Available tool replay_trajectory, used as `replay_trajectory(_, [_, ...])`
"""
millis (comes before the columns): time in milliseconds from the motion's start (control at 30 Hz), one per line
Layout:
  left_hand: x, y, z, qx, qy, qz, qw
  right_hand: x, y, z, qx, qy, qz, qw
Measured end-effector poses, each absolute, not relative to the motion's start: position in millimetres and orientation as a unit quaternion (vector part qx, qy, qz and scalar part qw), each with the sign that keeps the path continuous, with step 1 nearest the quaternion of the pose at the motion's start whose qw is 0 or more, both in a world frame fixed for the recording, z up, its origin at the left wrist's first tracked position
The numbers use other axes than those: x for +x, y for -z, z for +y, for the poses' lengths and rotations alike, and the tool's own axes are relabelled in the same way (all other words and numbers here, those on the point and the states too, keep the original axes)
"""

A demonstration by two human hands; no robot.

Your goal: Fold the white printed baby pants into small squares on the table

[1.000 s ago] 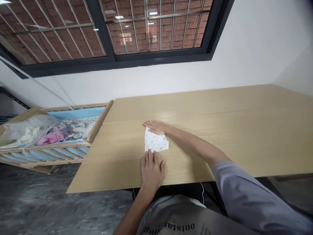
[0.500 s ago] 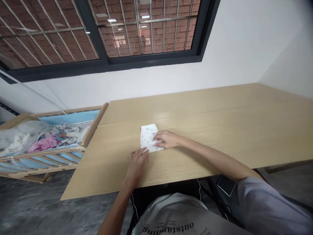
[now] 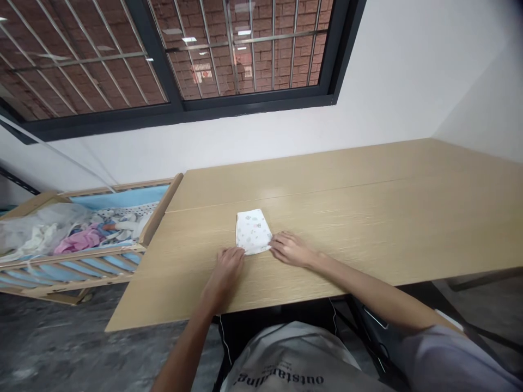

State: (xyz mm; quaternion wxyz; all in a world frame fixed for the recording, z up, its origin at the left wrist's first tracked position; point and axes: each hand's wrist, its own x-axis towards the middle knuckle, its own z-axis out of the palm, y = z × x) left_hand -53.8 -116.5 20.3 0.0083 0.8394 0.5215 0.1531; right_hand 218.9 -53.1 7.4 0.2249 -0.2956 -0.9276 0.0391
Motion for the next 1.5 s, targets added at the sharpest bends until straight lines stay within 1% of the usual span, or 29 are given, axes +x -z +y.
replay_trajectory(100, [-46.8,-28.0,-132.0,0.829,-0.164,0.535,0.011,219.5,-24.0,-69.1,-0.319,-0.057,-0.920,0.219])
replay_trajectory(233, [-37.1,-42.6,-141.7,0.805,-0.191,0.561,0.032,218.8,-51.3,-83.4,-0.367,-0.123,-0.894,0.227])
replay_trajectory(400, [-29.7,-59.6,-110.0,0.753,-0.243,0.607,0.073,210.4,-68.6,-59.4,-0.425,-0.185,-0.851,0.247])
replay_trajectory(500, [-25.9,-62.5,-78.6,0.735,-0.251,0.627,0.064,202.4,-64.0,-32.8,-0.477,-0.205,-0.812,0.267])
replay_trajectory(600, [-20.7,-55.5,-51.0,0.717,-0.245,0.651,0.036,191.5,-52.1,-14.0,-0.525,-0.178,-0.784,0.279])
replay_trajectory(700, [-16.3,-40.6,-33.7,0.706,-0.229,0.670,0.010,180.7,-37.5,-6.1,-0.560,-0.128,-0.770,0.277])
replay_trajectory(800, [-14.5,-24.7,-27.5,0.701,-0.210,0.681,-0.013,174.5,-23.9,-1.6,-0.585,-0.106,-0.765,0.250])
replay_trajectory(867, [-14.9,-16.9,-26.8,0.698,-0.203,0.687,-0.022,173.4,-15.9,2.6,-0.594,-0.111,-0.764,0.227])
replay_trajectory(933, [-16.1,-12.1,-26.1,0.695,-0.200,0.690,-0.027,173.6,-9.1,7.8,-0.598,-0.123,-0.761,0.222])
replay_trajectory(1067, [-18.1,-12.0,-23.6,0.695,-0.210,0.687,-0.024,174.8,-2.9,13.8,-0.608,-0.157,-0.736,0.252])
replay_trajectory(1167, [-15.0,-19.3,-27.7,0.699,-0.240,0.674,-0.025,175.3,-7.8,7.1,-0.591,-0.130,-0.737,0.301])
replay_trajectory(1267, [-5.1,-28.3,-40.3,0.715,-0.285,0.638,-0.027,174.3,-16.5,-8.4,-0.492,-0.056,-0.801,0.335])
replay_trajectory(1333, [4.2,-31.5,-49.7,0.747,-0.317,0.584,-0.004,171.9,-19.6,-18.6,-0.415,-0.040,-0.853,0.314])
replay_trajectory(1400, [12.9,-30.9,-56.0,0.782,-0.317,0.536,0.034,168.5,-18.1,-25.0,-0.371,-0.045,-0.886,0.274])
replay_trajectory(1500, [20.2,-23.2,-57.1,0.799,-0.245,0.543,0.082,164.5,-9.5,-26.8,-0.358,-0.047,-0.906,0.219])
